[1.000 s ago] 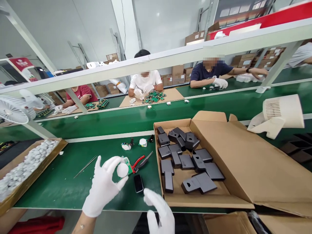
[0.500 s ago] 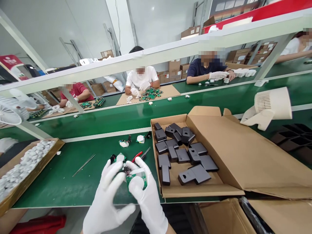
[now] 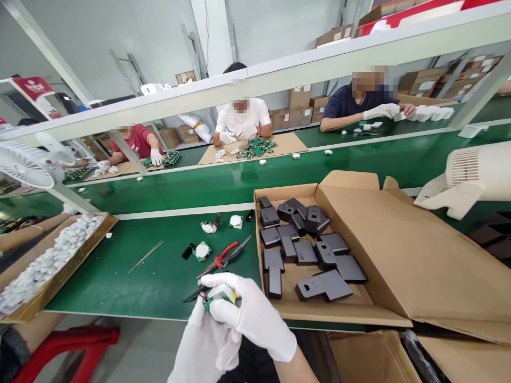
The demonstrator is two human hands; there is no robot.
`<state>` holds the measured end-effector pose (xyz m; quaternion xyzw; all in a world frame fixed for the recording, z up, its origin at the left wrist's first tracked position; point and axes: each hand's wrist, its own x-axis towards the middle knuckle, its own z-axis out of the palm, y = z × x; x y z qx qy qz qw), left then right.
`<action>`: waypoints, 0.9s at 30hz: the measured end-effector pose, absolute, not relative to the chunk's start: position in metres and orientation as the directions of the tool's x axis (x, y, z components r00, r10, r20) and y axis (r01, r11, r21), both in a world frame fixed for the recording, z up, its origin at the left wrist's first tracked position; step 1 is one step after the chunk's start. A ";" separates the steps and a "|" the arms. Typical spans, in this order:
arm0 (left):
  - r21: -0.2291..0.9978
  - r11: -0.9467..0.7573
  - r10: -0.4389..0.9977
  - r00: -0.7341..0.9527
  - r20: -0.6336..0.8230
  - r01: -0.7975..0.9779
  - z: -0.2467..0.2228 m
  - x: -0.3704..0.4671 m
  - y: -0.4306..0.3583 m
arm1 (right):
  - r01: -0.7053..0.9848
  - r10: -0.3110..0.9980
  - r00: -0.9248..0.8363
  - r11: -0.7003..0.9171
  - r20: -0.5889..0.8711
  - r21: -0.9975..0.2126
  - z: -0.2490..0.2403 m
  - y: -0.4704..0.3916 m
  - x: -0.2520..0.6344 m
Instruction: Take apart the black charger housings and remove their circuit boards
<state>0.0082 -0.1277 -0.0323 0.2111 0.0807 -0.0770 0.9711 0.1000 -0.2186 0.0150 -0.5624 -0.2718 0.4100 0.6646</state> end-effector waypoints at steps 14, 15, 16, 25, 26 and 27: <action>0.415 0.880 -0.211 0.973 -0.088 0.229 -0.024 -0.007 -0.116 | 0.085 0.909 0.415 -0.092 -0.049 -0.992 0.021 -0.224 0.111; 0.379 0.900 -0.200 0.976 -0.080 0.216 -0.024 -0.007 -0.116 | 0.065 0.911 0.407 -0.104 -0.069 -0.993 0.022 -0.224 0.111; 0.339 0.916 -0.203 0.976 -0.073 0.216 -0.024 -0.008 -0.117 | 0.052 0.914 0.397 -0.119 -0.089 -0.992 0.023 -0.223 0.110; 0.333 0.925 -0.130 0.975 -0.178 0.184 -0.022 -0.010 -0.117 | -0.107 0.881 0.441 -0.138 -0.171 -0.985 0.018 -0.215 0.098; 0.342 0.923 -0.116 0.975 -0.189 0.176 -0.022 -0.010 -0.117 | -0.133 0.882 0.437 -0.131 -0.177 -0.982 0.017 -0.214 0.098; 0.351 0.921 -0.102 0.975 -0.199 0.168 -0.022 -0.010 -0.118 | -0.159 0.881 0.436 -0.126 -0.184 -0.979 0.017 -0.213 0.097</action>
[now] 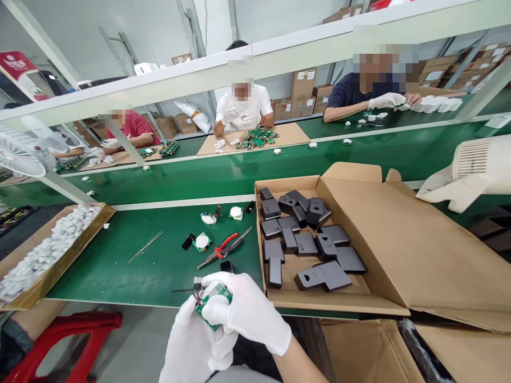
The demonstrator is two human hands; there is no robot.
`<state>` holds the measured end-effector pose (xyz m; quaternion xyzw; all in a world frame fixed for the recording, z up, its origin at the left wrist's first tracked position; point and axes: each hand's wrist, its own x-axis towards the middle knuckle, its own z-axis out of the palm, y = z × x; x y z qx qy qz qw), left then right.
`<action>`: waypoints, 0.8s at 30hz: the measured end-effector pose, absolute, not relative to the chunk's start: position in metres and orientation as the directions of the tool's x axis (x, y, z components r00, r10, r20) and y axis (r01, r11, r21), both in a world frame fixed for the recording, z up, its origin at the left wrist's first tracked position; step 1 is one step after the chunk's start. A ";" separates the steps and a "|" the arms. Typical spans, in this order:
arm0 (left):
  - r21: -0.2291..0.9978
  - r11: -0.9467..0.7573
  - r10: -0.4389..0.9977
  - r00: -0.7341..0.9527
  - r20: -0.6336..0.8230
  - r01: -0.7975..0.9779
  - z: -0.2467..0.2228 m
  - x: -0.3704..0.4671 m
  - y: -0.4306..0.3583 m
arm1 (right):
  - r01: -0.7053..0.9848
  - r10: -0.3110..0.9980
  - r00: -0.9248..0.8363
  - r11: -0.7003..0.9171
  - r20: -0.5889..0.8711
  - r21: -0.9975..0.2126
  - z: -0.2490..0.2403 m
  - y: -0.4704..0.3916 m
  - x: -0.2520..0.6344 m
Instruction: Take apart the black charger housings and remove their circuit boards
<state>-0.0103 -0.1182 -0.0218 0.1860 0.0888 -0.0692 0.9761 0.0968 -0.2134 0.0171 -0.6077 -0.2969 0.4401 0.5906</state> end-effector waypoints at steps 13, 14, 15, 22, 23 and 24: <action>0.376 0.912 -0.075 0.970 -0.233 0.161 -0.023 -0.008 -0.119 | -0.021 0.895 0.446 0.019 0.008 -1.000 -0.001 -0.217 0.100; 0.369 0.913 -0.095 0.971 -0.219 0.173 -0.023 -0.007 -0.118 | 0.017 0.896 0.442 0.037 0.041 -0.999 -0.004 -0.218 0.101; 0.358 0.915 -0.115 0.972 -0.207 0.184 -0.022 -0.006 -0.118 | 0.033 0.894 0.445 0.037 0.048 -0.999 -0.005 -0.218 0.102; 0.371 0.913 -0.118 0.981 -0.155 0.169 -0.021 -0.009 -0.119 | 0.088 0.842 0.532 -0.154 -0.085 -0.984 0.005 -0.220 0.095; 0.376 0.908 -0.128 0.977 -0.170 0.184 -0.023 -0.010 -0.119 | 0.085 0.844 0.528 -0.169 -0.100 -0.982 0.007 -0.221 0.094; 0.381 0.904 -0.128 0.973 -0.190 0.193 -0.025 -0.012 -0.120 | 0.073 0.846 0.522 -0.168 -0.106 -0.983 0.008 -0.221 0.093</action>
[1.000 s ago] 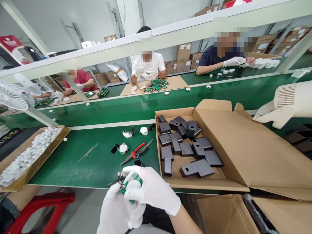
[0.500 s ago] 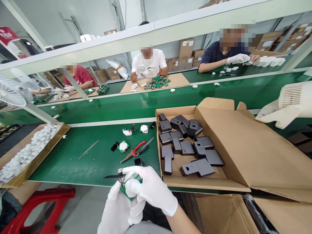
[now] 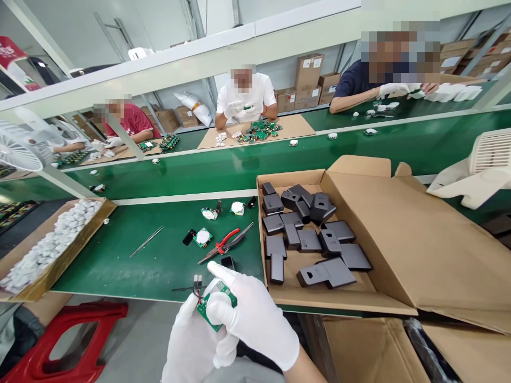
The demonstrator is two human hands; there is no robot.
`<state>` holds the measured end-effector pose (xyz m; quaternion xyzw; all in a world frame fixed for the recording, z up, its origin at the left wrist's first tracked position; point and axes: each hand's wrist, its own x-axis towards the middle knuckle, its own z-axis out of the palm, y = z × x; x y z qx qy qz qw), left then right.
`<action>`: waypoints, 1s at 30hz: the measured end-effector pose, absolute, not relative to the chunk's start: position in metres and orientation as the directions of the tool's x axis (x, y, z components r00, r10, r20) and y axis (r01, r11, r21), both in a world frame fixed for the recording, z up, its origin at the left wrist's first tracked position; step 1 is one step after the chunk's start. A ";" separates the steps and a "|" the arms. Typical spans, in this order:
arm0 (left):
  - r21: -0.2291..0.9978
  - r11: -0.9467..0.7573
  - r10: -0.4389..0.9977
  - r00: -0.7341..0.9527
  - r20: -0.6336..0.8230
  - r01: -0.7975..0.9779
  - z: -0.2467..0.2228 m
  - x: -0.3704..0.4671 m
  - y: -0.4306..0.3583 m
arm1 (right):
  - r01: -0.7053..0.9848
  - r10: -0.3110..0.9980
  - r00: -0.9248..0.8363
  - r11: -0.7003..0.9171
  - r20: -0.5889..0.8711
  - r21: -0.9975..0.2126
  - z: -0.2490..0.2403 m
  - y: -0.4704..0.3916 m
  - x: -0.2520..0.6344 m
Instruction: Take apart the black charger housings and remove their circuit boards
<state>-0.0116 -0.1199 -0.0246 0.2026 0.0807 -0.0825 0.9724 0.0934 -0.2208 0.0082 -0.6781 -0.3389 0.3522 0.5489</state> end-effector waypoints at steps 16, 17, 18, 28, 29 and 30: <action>0.348 0.938 0.103 0.951 -0.292 0.005 -0.029 -0.017 -0.128 | 0.022 0.824 0.558 -0.129 -0.095 -0.991 0.001 -0.228 0.089; 0.343 0.939 0.107 0.951 -0.289 -0.001 -0.031 -0.017 -0.129 | -0.016 0.806 0.566 -0.200 -0.174 -0.980 0.003 -0.228 0.087; 0.342 0.940 0.108 0.952 -0.287 -0.003 -0.032 -0.018 -0.130 | -0.051 0.788 0.566 -0.258 -0.241 -0.965 0.005 -0.228 0.085; 0.352 0.936 0.127 0.958 -0.257 -0.030 -0.032 -0.019 -0.133 | -0.235 0.831 0.532 -0.043 -0.165 -0.971 -0.006 -0.224 0.080; 0.350 0.937 0.111 0.960 -0.258 -0.014 -0.032 -0.018 -0.132 | -0.238 0.841 0.523 -0.015 -0.141 -0.971 -0.009 -0.226 0.080; 0.348 0.938 0.092 0.961 -0.262 0.004 -0.032 -0.017 -0.131 | -0.233 0.849 0.518 0.021 -0.106 -0.972 -0.012 -0.227 0.081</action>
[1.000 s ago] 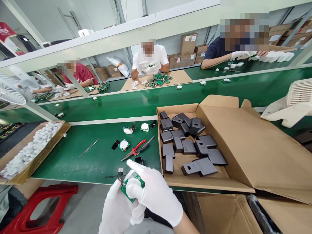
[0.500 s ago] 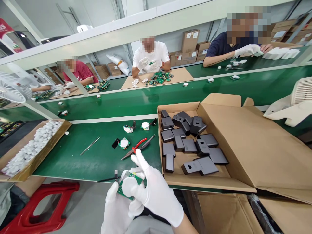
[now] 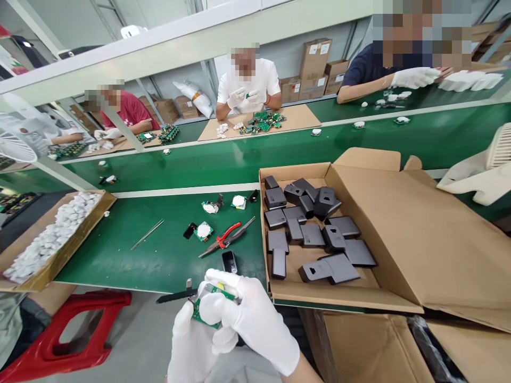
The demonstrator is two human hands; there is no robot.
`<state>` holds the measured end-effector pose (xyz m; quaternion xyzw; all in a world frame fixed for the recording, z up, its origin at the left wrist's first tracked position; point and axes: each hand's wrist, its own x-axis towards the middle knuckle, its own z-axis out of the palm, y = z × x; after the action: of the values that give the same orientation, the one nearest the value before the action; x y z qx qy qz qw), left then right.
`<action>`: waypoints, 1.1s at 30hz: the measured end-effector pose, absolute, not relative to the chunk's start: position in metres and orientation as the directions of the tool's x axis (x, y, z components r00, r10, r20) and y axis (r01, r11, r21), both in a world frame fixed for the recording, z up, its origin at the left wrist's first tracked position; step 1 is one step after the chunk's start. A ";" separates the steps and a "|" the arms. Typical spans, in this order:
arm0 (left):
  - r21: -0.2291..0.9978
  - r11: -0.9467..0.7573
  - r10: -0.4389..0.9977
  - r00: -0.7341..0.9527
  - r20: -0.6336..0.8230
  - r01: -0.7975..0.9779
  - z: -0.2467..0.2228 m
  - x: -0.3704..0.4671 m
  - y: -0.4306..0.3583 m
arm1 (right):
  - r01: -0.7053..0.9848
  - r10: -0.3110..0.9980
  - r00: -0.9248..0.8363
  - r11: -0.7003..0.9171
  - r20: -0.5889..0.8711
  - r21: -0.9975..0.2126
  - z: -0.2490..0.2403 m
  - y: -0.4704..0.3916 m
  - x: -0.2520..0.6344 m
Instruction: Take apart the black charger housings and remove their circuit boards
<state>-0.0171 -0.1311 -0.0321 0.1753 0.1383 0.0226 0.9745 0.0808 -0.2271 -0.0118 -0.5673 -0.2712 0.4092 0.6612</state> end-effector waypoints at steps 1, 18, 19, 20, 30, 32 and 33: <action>0.352 0.936 0.081 0.962 -0.262 0.017 -0.032 -0.016 -0.131 | -0.229 0.852 0.517 0.050 -0.078 -0.972 -0.014 -0.228 0.081; 0.319 0.934 -0.040 0.933 -0.358 0.163 -0.043 -0.017 -0.120 | 0.046 0.803 0.588 -0.152 -0.096 -0.987 -0.004 -0.224 0.086; 0.314 0.937 -0.041 0.938 -0.345 0.156 -0.043 -0.016 -0.120 | 0.052 0.801 0.591 -0.162 -0.101 -0.985 -0.005 -0.225 0.087; 0.311 0.939 -0.035 0.939 -0.343 0.148 -0.043 -0.015 -0.119 | 0.051 0.800 0.589 -0.176 -0.112 -0.983 -0.006 -0.225 0.087; 0.360 0.914 -0.015 0.900 -0.436 0.189 -0.034 -0.015 -0.115 | 0.019 0.820 0.569 -0.092 -0.065 -0.996 -0.010 -0.231 0.088; 0.328 0.928 -0.006 0.885 -0.465 0.178 -0.029 -0.015 -0.114 | 0.007 0.814 0.564 -0.170 -0.137 -0.985 -0.006 -0.232 0.088; 0.306 0.936 -0.012 0.881 -0.473 0.177 -0.028 -0.016 -0.114 | 0.005 0.806 0.563 -0.224 -0.182 -0.975 -0.003 -0.232 0.088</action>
<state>-0.0157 -0.1142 -0.0278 0.1725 0.2389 -0.0496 0.9543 0.0881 -0.2321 -0.0032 -0.6923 -0.2932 0.3644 0.5496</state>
